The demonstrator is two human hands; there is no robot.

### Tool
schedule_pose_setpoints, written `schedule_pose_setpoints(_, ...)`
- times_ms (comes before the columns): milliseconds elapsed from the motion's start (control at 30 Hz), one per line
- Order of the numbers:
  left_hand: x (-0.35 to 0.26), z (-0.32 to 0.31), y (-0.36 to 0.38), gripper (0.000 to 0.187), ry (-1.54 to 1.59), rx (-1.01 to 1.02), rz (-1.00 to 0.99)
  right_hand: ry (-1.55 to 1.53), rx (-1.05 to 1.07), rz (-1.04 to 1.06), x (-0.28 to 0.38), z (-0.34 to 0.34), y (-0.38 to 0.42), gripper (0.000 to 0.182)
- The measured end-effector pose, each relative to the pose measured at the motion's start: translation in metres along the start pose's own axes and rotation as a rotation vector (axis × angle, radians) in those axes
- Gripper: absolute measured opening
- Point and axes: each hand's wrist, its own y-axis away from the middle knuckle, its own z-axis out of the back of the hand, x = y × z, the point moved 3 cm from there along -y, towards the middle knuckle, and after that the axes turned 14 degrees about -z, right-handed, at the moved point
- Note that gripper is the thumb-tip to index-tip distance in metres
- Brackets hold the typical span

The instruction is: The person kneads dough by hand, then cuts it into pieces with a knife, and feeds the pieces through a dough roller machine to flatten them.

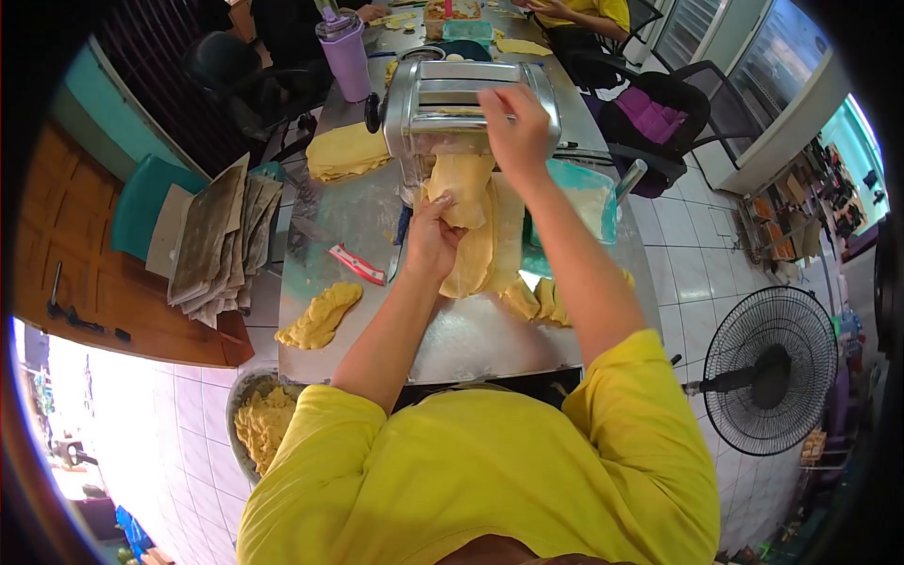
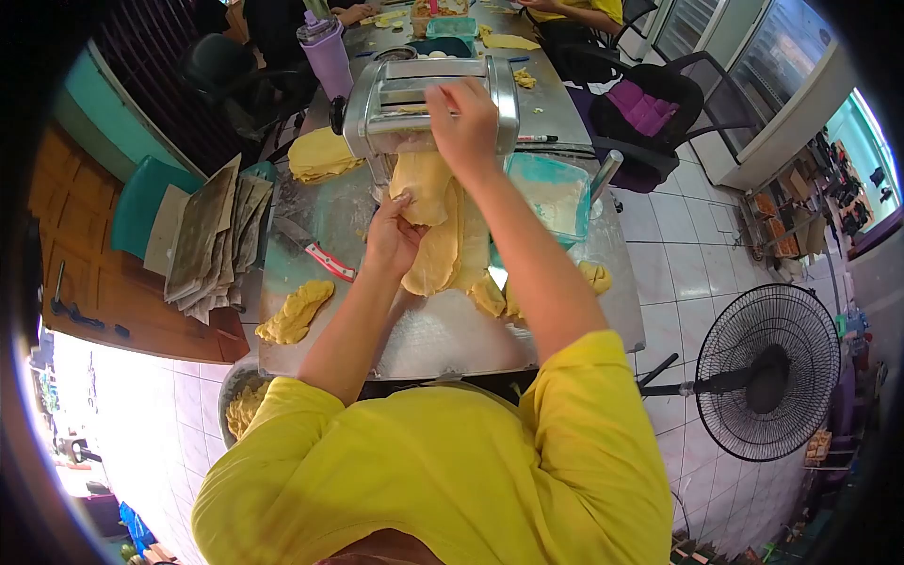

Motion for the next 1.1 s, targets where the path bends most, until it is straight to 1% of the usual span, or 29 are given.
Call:
schedule_pose_setpoints(33, -0.002, 0.003, 0.002, 0.028, 0.030, 0.011, 0.009, -0.152, -0.159, -0.033, 0.000, 0.011, 0.019, 0.012)
schedule_pose_setpoints(100, -0.003, 0.005, 0.004, 0.030, 0.060, 0.018, 0.024, -0.270, -0.191, -0.189, -0.027, 0.006, 0.061, 0.009)
schedule_pose_setpoints(133, -0.006, 0.003, 0.006, 0.032, 0.086, 0.021, 0.045, -0.269, -0.192, -0.198, -0.034, 0.001, 0.079, 0.009)
schedule_pose_setpoints(200, -0.007, 0.004, 0.012, 0.033, 0.095, 0.018, 0.082, -0.804, -0.145, -0.758, -0.050, -0.015, 0.109, 0.012)
schedule_pose_setpoints(233, -0.006, 0.004, 0.014, 0.032, 0.100, 0.027, 0.086, -0.808, -0.157, -0.771, -0.050, -0.012, 0.113, 0.012)
schedule_pose_setpoints(300, -0.006, 0.001, 0.019, 0.031, 0.101, 0.036, 0.095, -1.270, 0.188, -1.140, -0.050, -0.022, 0.121, 0.018)
schedule_pose_setpoints(367, -0.009, 0.000, 0.026, 0.025, -0.085, -0.064, 0.023, -1.264, 0.220, -1.159, -0.049, -0.023, 0.124, 0.020)
schedule_pose_setpoints(400, -0.008, 0.003, 0.026, 0.025, -0.085, -0.068, 0.023, -1.252, 0.257, -1.171, -0.049, -0.024, 0.125, 0.023)
schedule_pose_setpoints(433, -0.007, 0.010, 0.026, 0.022, -0.189, -0.080, -0.009, -1.251, 0.260, -1.177, -0.050, -0.025, 0.129, 0.023)
schedule_pose_setpoints(467, -0.007, 0.015, 0.027, 0.019, -0.293, -0.091, -0.040, -1.122, 0.237, -1.109, -0.053, -0.023, 0.133, 0.025)
schedule_pose_setpoints(500, -0.008, 0.016, 0.028, 0.019, -0.294, -0.093, -0.036, -0.994, 0.214, -1.037, -0.053, -0.019, 0.136, 0.028)
schedule_pose_setpoints(533, -0.009, 0.017, 0.030, 0.017, -0.373, -0.075, -0.080, -0.992, 0.212, -1.043, -0.054, -0.016, 0.140, 0.028)
schedule_pose_setpoints(567, -0.010, 0.018, 0.031, 0.016, -0.451, -0.056, -0.122, -0.821, 0.231, -1.008, -0.054, -0.013, 0.144, 0.034)
schedule_pose_setpoints(600, -0.008, 0.023, 0.032, 0.016, -0.451, -0.061, -0.115, -0.651, 0.252, -0.970, -0.054, -0.009, 0.148, 0.041)
schedule_pose_setpoints(633, -0.005, 0.029, 0.031, 0.018, -0.580, -0.043, -0.135, -0.647, 0.255, -0.978, -0.055, -0.007, 0.153, 0.041)
schedule_pose_setpoints(667, -0.004, 0.034, 0.031, 0.020, -0.709, -0.024, -0.156, -0.497, 0.267, -0.936, -0.055, -0.004, 0.156, 0.044)
schedule_pose_setpoints(700, -0.004, 0.033, 0.034, 0.020, -0.708, -0.029, -0.153, -0.350, 0.279, -0.889, -0.055, -0.002, 0.159, 0.046)
schedule_pose_setpoints(733, -0.006, 0.030, 0.038, 0.022, -0.732, -0.019, -0.196, -0.348, 0.281, -0.891, -0.057, -0.002, 0.163, 0.046)
schedule_pose_setpoints(767, -0.008, 0.028, 0.042, 0.024, -0.756, -0.007, -0.240, -0.277, 0.263, -0.804, -0.059, -0.002, 0.168, 0.042)
schedule_pose_setpoints(800, -0.008, 0.029, 0.045, 0.024, -0.757, -0.008, -0.238, -0.207, 0.245, -0.717, -0.061, -0.002, 0.171, 0.038)
schedule_pose_setpoints(833, -0.009, 0.029, 0.048, 0.025, -0.762, 0.041, -0.235, -0.207, 0.246, -0.718, -0.065, -0.002, 0.174, 0.038)
schedule_pose_setpoints(867, -0.011, 0.030, 0.050, 0.027, -0.768, 0.090, -0.232, -0.179, 0.295, -0.700, -0.070, -0.002, 0.177, 0.031)
schedule_pose_setpoints(900, -0.013, 0.037, 0.051, 0.027, -0.769, 0.086, -0.230, -0.152, 0.344, -0.682, -0.067, 0.000, 0.177, 0.024)
schedule_pose_setpoints(933, -0.012, 0.045, 0.051, 0.026, -0.858, 0.148, -0.143, -0.153, 0.347, -0.683, -0.064, 0.004, 0.177, 0.024)
schedule_pose_setpoints(967, -0.012, 0.052, 0.053, 0.025, -0.943, 0.209, -0.053, -0.275, 0.397, -0.801, -0.062, 0.009, 0.180, 0.019)
schedule_pose_setpoints(1000, -0.018, 0.051, 0.057, 0.025, -0.943, 0.207, -0.050, -0.399, 0.446, -0.918, -0.056, 0.015, 0.180, 0.016)
schedule_pose_setpoints(1033, -0.024, 0.047, 0.063, 0.026, -0.849, 0.217, 0.041, -0.398, 0.448, -0.921, -0.053, 0.022, 0.176, 0.016)
schedule_pose_setpoints(1067, -0.026, 0.047, 0.067, 0.027, -0.754, 0.225, 0.134, -0.518, 0.521, -1.025, -0.051, 0.027, 0.177, 0.017)
schedule_pose_setpoints(1100, -0.027, 0.052, 0.066, 0.027, -0.754, 0.222, 0.138, -0.639, 0.594, -1.126, -0.049, 0.030, 0.178, 0.018)
